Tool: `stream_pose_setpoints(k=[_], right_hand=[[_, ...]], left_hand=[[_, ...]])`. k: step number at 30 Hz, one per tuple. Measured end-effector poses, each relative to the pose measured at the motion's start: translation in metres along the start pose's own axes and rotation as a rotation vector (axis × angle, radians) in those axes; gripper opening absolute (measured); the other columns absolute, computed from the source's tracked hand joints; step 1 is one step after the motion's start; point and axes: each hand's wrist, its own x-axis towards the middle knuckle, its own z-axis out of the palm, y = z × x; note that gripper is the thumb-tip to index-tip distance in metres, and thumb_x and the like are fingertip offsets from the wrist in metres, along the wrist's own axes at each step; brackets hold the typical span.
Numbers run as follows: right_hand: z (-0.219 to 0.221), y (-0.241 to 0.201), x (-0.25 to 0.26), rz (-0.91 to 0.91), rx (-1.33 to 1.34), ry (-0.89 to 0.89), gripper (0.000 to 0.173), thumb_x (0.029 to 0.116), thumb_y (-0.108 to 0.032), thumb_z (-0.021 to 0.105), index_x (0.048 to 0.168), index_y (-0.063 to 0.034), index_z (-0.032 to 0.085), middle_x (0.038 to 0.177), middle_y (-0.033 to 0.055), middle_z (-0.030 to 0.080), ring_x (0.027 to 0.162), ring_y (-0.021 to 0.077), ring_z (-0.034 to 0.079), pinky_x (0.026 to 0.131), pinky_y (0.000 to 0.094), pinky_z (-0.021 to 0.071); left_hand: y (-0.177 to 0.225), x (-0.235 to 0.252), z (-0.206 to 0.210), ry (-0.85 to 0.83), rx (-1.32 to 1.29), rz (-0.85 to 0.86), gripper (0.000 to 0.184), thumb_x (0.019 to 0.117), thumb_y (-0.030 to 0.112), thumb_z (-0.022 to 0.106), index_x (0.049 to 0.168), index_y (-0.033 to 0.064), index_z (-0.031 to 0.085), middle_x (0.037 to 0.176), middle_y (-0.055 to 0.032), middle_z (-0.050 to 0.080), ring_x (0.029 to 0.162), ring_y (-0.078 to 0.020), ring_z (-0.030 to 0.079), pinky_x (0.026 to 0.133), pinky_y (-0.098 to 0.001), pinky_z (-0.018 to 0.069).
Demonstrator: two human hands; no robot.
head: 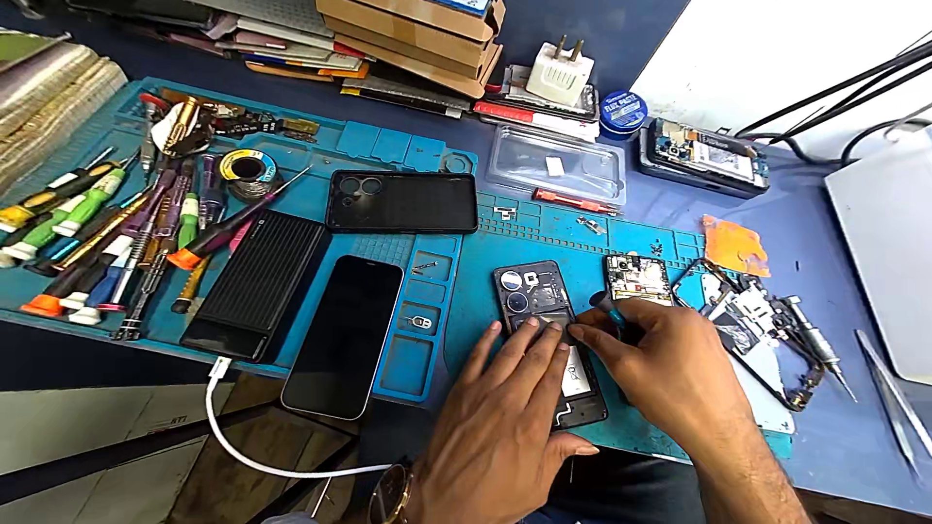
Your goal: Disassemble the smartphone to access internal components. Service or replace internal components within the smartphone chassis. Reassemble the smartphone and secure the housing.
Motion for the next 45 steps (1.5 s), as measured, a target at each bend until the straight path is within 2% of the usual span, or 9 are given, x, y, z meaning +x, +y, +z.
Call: stream_pose_setpoints(k=[6,11,17,23,27,30,34,38,45], right_hand=[[0.007,-0.011,-0.004,-0.058,-0.138,0.098,0.023,0.0912,-0.027,0.066,0.069,-0.0192,0.062,0.061,-0.0044,0.054,0.054,0.0152,0.054,0.047,0.0405,0.0402],[0.02,-0.022,-0.009,-0.203,-0.357,0.189,0.017,0.0834,-0.02,0.062,0.073,-0.0076,0.058,0.071,0.0073,0.055,0.06,0.0282,0.06,0.045,0.0445,0.0415],[0.022,-0.02,-0.006,-0.227,-0.414,0.191,0.018,0.0849,-0.022,0.056,0.079,-0.0051,0.056,0.075,0.0099,0.054,0.064,0.0304,0.06,0.046,0.0437,0.0406],[-0.013,-0.018,-0.004,-0.141,-0.128,0.121,0.024,0.0974,-0.029,0.046,0.094,-0.0098,0.061,0.075,0.0032,0.055,0.061,0.0212,0.056,0.05,0.0435,0.0418],[-0.029,-0.001,-0.021,-0.079,0.259,0.116,0.025,0.0993,-0.035,0.043,0.087,-0.0205,0.059,0.061,-0.0077,0.044,0.049,0.0077,0.043,0.043,0.0286,0.0343],[-0.039,0.013,-0.05,-0.086,0.412,0.041,0.029,0.1034,-0.029,0.042,0.084,-0.0154,0.059,0.063,-0.0056,0.047,0.051,0.007,0.044,0.045,0.0258,0.0346],[-0.041,0.031,-0.088,-0.123,0.518,-0.15,0.029,0.106,-0.027,0.054,0.092,-0.0043,0.066,0.077,0.0006,0.061,0.062,0.0041,0.054,0.054,0.0226,0.0457],[-0.028,0.04,-0.111,-0.125,0.728,-0.133,0.014,0.0992,-0.02,0.068,0.092,-0.008,0.069,0.086,-0.0027,0.065,0.073,0.0007,0.058,0.062,0.0178,0.0486],[-0.02,0.041,-0.125,-0.125,0.932,-0.182,0.01,0.0943,-0.018,0.074,0.089,-0.0106,0.068,0.084,-0.0063,0.064,0.075,-0.002,0.058,0.065,0.0159,0.0482]], left_hand=[[0.002,-0.001,0.001,-0.001,0.033,0.003,0.075,0.1019,0.066,0.036,0.149,0.0101,0.054,0.163,-0.002,0.041,0.155,-0.021,0.029,0.126,-0.0523,0.0238],[0.003,-0.001,0.002,0.003,0.034,0.005,0.074,0.1019,0.066,0.036,0.145,0.0102,0.058,0.162,-0.0031,0.042,0.155,-0.0221,0.029,0.127,-0.0527,0.0236],[0.003,-0.001,0.002,0.008,0.044,0.009,0.074,0.1019,0.065,0.036,0.145,0.0098,0.057,0.163,-0.0035,0.041,0.155,-0.0217,0.028,0.127,-0.0525,0.022],[0.003,0.0,0.0,-0.015,0.046,0.015,0.075,0.1021,0.064,0.038,0.149,0.0081,0.054,0.163,-0.0041,0.041,0.155,-0.022,0.027,0.127,-0.0525,0.0215],[0.001,0.0,-0.002,-0.015,-0.007,0.003,0.075,0.1018,0.065,0.039,0.149,0.0087,0.053,0.162,-0.0029,0.043,0.155,-0.0206,0.029,0.127,-0.0523,0.0217],[0.0,0.0,-0.004,0.003,-0.074,-0.011,0.069,0.1039,0.061,0.039,0.148,0.0105,0.056,0.161,-0.0017,0.045,0.154,-0.0193,0.031,0.128,-0.0516,0.0215],[0.004,-0.005,-0.003,0.175,-0.215,0.002,0.044,0.1048,0.042,0.052,0.133,0.0121,0.068,0.149,-0.0023,0.058,0.148,-0.0201,0.042,0.125,-0.0507,0.0306],[0.019,-0.007,-0.004,0.272,-0.501,0.093,0.025,0.0999,0.031,0.066,0.116,0.0158,0.076,0.121,0.0029,0.073,0.124,-0.0137,0.063,0.116,-0.0443,0.044],[0.037,-0.006,0.005,0.251,-0.763,0.2,0.013,0.0964,0.023,0.072,0.096,0.0117,0.078,0.094,0.0011,0.074,0.099,-0.0112,0.066,0.096,-0.0315,0.0504]])
